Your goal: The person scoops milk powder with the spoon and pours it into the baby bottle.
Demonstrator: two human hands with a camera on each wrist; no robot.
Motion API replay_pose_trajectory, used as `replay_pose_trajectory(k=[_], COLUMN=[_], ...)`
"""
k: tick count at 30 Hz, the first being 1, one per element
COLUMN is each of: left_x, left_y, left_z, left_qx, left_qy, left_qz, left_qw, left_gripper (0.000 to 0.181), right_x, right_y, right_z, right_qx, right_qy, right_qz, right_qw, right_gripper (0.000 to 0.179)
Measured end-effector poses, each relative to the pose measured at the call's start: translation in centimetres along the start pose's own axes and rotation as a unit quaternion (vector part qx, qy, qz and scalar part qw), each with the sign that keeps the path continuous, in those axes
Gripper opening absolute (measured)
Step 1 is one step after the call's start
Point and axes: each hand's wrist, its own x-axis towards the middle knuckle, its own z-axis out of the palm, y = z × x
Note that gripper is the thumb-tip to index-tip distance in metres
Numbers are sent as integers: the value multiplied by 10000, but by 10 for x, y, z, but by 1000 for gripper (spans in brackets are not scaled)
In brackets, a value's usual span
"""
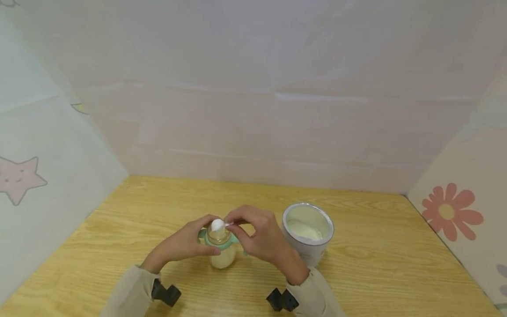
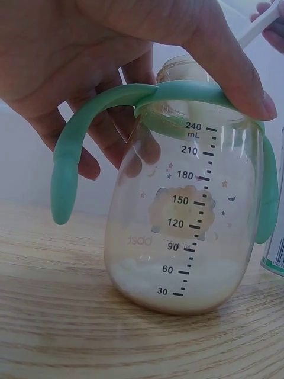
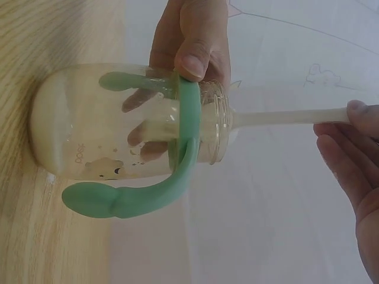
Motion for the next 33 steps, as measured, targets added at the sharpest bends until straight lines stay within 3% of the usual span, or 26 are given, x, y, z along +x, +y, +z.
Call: replay_pose_trajectory(k=[13,27,33], left_x=[1,0,-1], left_y=[2,-1,2], left_z=[-1,0,-1], left_qx=[73,27,23], left_qy=[7,-49,-55], left_qz=[69,80,71], left_qw=[9999,10000,10000], left_gripper=[64,62,62], right_x=[1,-2,-3], right_y=[-2,-5,-6], right_z=[-3,-5,-5], right_qx=[32,362,385], right_qy=[-5,-642,-714], right_qz=[-85,214,253], right_qw=[10000,9971,9964], right_gripper=[15,10,5])
